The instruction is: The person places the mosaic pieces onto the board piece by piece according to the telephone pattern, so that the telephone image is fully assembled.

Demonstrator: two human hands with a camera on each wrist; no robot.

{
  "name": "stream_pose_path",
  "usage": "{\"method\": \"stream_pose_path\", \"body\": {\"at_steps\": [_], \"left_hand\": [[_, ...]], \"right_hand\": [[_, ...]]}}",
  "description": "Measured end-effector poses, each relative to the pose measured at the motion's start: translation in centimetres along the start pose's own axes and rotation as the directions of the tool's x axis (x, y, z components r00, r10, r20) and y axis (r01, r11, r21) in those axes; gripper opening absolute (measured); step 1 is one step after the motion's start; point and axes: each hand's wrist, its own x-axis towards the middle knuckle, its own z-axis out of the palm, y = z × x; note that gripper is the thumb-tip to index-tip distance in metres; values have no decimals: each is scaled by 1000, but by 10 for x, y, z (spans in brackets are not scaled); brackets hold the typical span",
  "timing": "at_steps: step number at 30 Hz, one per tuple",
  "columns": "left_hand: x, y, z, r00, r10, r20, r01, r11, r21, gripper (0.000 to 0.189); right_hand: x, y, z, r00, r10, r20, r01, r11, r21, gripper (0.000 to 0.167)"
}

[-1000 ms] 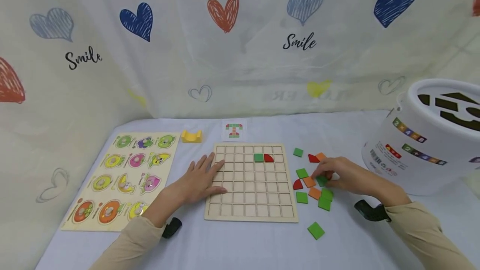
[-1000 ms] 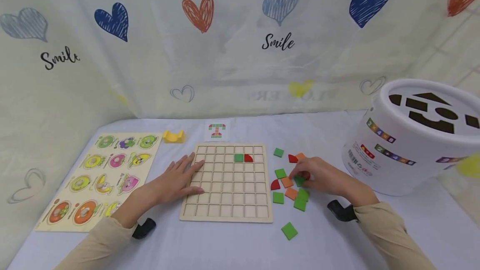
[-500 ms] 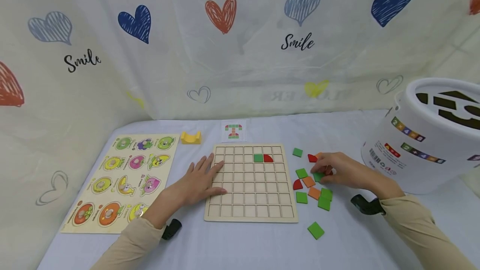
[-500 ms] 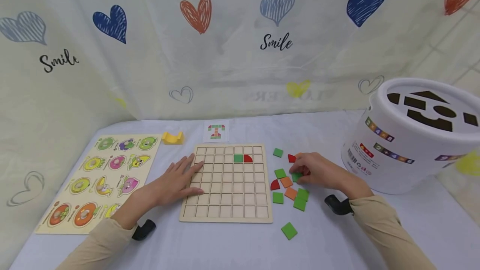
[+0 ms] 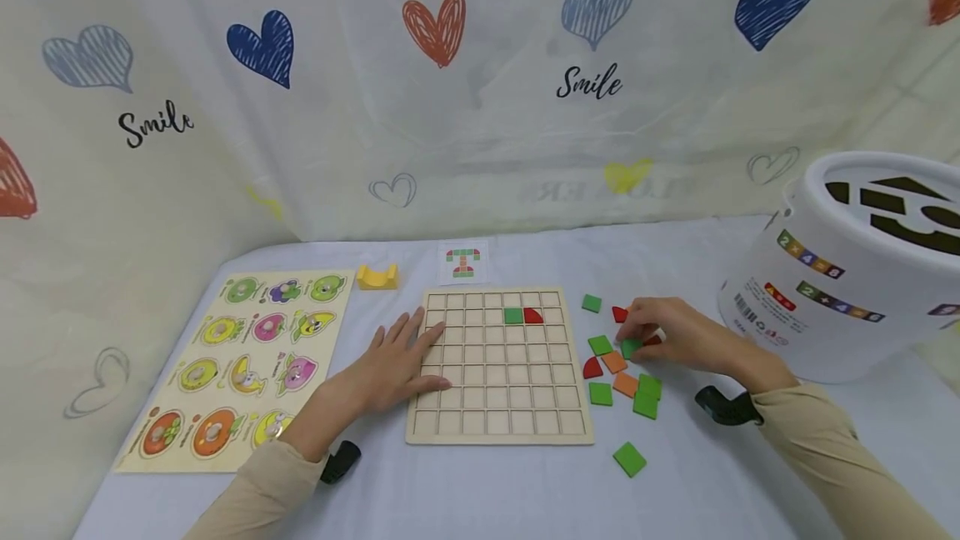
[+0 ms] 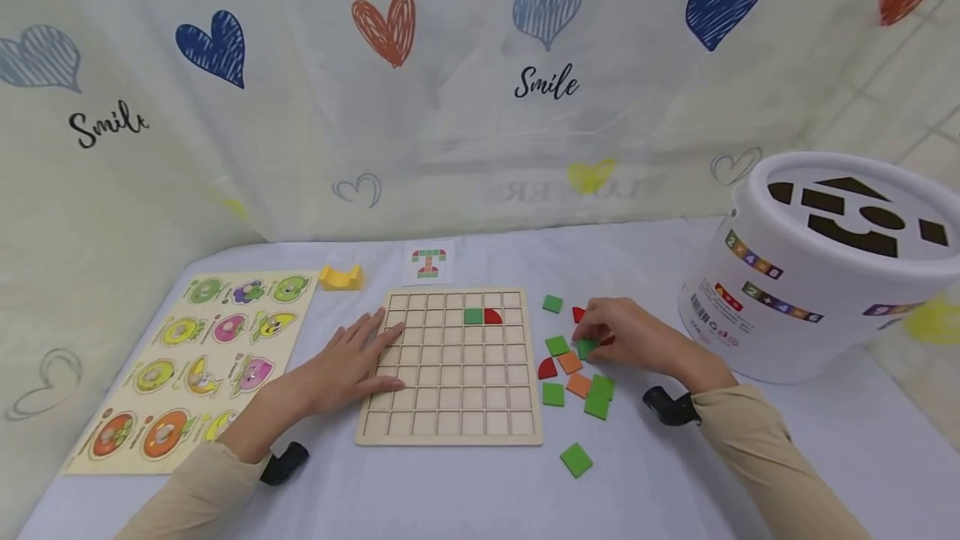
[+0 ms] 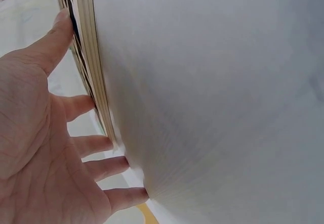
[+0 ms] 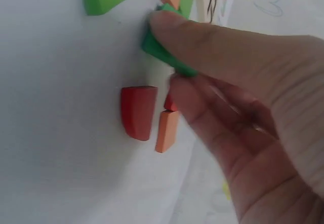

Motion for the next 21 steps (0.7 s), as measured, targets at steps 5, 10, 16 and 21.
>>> {"method": "stream_pose_path", "body": {"at_steps": [5, 10, 16, 21], "left_hand": [[0, 0, -1, 1000, 11, -3, -11, 1000, -1, 85], [1, 1, -2, 1000, 19, -7, -19, 1000, 6, 84], [0, 3, -4, 1000, 18, -12, -18, 1000, 1, 84], [0, 1, 0, 1000, 5, -13, -5, 1000, 5, 86]], "right_hand": [[-1, 5, 3, 996, -58, -74, 57, 998, -18, 25], [-6, 9, 3, 987, -98, -124, 93, 995, -46, 26], [-9, 11, 1, 975, -160, -153, 159, 987, -20, 24], [-10, 12, 2, 973, -169, -158, 165, 986, -37, 26]]}}
